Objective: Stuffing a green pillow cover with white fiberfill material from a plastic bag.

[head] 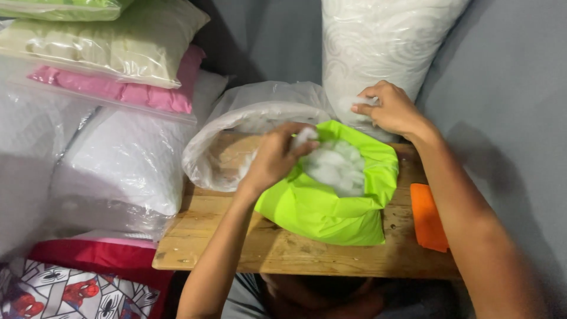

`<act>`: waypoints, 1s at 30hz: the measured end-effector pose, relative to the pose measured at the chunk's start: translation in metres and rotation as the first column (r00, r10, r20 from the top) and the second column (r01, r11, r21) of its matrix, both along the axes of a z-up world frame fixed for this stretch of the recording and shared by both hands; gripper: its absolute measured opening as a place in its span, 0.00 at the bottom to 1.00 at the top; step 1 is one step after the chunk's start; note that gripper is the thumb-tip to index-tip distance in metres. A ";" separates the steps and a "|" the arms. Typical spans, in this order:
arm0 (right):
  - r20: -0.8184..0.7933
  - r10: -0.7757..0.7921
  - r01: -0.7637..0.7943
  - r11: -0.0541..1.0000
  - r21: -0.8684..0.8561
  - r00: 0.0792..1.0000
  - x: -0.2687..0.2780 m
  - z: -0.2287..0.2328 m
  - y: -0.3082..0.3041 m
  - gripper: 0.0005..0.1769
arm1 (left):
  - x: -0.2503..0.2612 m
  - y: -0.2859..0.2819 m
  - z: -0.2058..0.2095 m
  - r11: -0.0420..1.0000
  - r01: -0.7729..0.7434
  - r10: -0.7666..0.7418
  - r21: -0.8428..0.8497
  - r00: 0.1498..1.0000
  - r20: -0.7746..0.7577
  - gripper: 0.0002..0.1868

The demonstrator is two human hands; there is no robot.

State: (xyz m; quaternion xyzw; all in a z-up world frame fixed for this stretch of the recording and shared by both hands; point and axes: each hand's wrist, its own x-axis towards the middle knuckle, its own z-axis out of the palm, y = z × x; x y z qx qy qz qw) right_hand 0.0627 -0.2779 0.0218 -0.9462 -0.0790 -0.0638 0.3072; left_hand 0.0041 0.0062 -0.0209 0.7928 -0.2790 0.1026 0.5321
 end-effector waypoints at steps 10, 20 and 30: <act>0.141 -0.053 0.009 0.954 0.301 0.989 -0.028 0.004 -0.013 0.18 | 0.121 -0.085 -0.076 0.878 -0.124 0.032 0.463 0.979 0.202 0.13; 0.114 -0.007 -0.046 0.887 0.459 0.993 -0.037 -0.003 0.003 0.21 | 0.071 -0.079 -0.031 0.913 0.197 -0.164 0.357 0.979 -0.123 0.13; 0.125 -0.026 -0.048 0.832 0.552 0.992 -0.033 -0.005 0.000 0.18 | 0.112 -0.081 -0.079 0.693 -0.126 0.161 0.710 0.987 0.019 0.09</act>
